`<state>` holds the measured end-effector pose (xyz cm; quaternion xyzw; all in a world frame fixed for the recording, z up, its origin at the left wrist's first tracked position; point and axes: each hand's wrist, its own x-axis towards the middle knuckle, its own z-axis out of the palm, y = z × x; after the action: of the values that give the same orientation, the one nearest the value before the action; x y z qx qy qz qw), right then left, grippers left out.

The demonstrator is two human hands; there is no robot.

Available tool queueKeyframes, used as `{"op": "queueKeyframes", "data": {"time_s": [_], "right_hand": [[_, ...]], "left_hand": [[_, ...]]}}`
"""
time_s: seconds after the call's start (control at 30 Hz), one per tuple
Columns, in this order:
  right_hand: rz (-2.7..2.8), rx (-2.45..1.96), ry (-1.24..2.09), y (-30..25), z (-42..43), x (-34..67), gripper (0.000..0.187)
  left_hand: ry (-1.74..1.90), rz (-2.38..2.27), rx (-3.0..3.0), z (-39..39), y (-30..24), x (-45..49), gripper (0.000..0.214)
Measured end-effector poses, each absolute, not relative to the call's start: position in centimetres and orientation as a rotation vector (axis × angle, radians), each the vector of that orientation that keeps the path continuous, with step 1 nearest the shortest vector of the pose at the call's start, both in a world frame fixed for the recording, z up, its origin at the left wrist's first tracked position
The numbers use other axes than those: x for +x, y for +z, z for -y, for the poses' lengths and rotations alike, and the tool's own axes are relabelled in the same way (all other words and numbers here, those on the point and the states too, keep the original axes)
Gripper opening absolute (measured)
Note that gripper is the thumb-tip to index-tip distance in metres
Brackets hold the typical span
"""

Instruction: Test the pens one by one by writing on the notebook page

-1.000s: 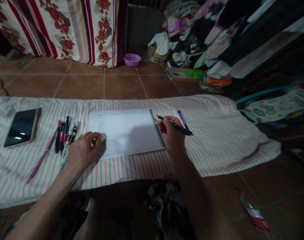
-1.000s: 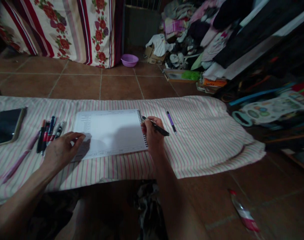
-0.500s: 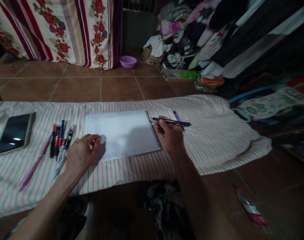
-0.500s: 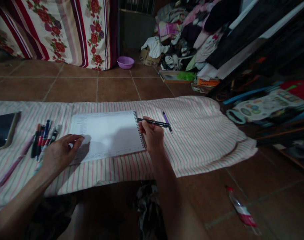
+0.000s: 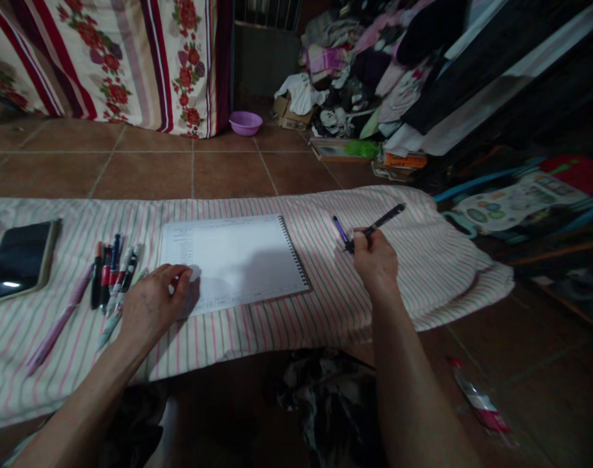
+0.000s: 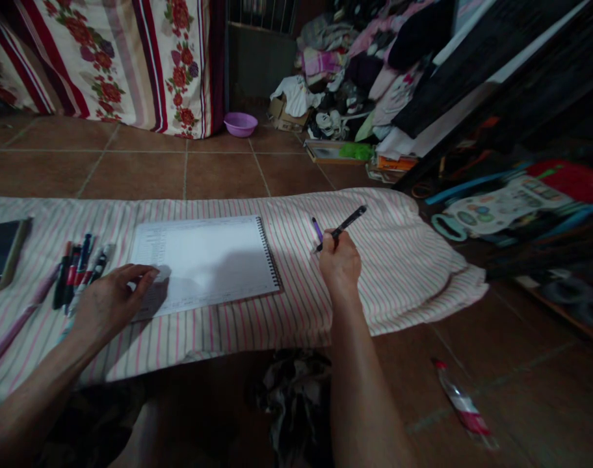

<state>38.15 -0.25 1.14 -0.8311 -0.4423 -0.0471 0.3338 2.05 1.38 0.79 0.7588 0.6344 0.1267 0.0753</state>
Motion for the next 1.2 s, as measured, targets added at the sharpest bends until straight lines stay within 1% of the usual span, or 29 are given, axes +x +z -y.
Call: {"op": "queueKeyframes", "data": {"time_s": [0.13,0.23,0.3,0.43,0.83,1.03,1.2], "right_hand": [[1.224,-2.437,-0.222,1.6,0.4,38.0,0.037],[1.192,-2.562,-0.179,1.3,0.1,38.0,0.042],[1.225,-2.605,-0.14,0.9,-0.3,38.2,0.039],[1.282,-2.647,-0.139,0.4,-1.1,38.7,0.033],[1.317,-2.749,-0.1,-0.6,-2.2,39.8,0.037],[1.3,-2.752,-0.056,-0.8,-2.5,40.2,0.035],[1.286,-2.7,-0.089,-1.2,-2.3,40.1,0.031]], "left_hand": [[0.38,-1.924,2.263,-1.3,1.0,2.0,0.039],[0.398,-1.914,2.264,-1.3,1.2,2.0,0.038],[0.414,-1.901,2.269,-1.2,1.4,1.9,0.039],[0.391,-1.92,2.247,-1.1,1.5,1.8,0.039],[0.357,-1.914,2.227,-1.2,1.6,1.6,0.034],[0.366,-1.905,2.236,-1.2,1.3,1.3,0.035],[0.364,-1.905,2.242,-1.1,0.9,1.0,0.036]]}}
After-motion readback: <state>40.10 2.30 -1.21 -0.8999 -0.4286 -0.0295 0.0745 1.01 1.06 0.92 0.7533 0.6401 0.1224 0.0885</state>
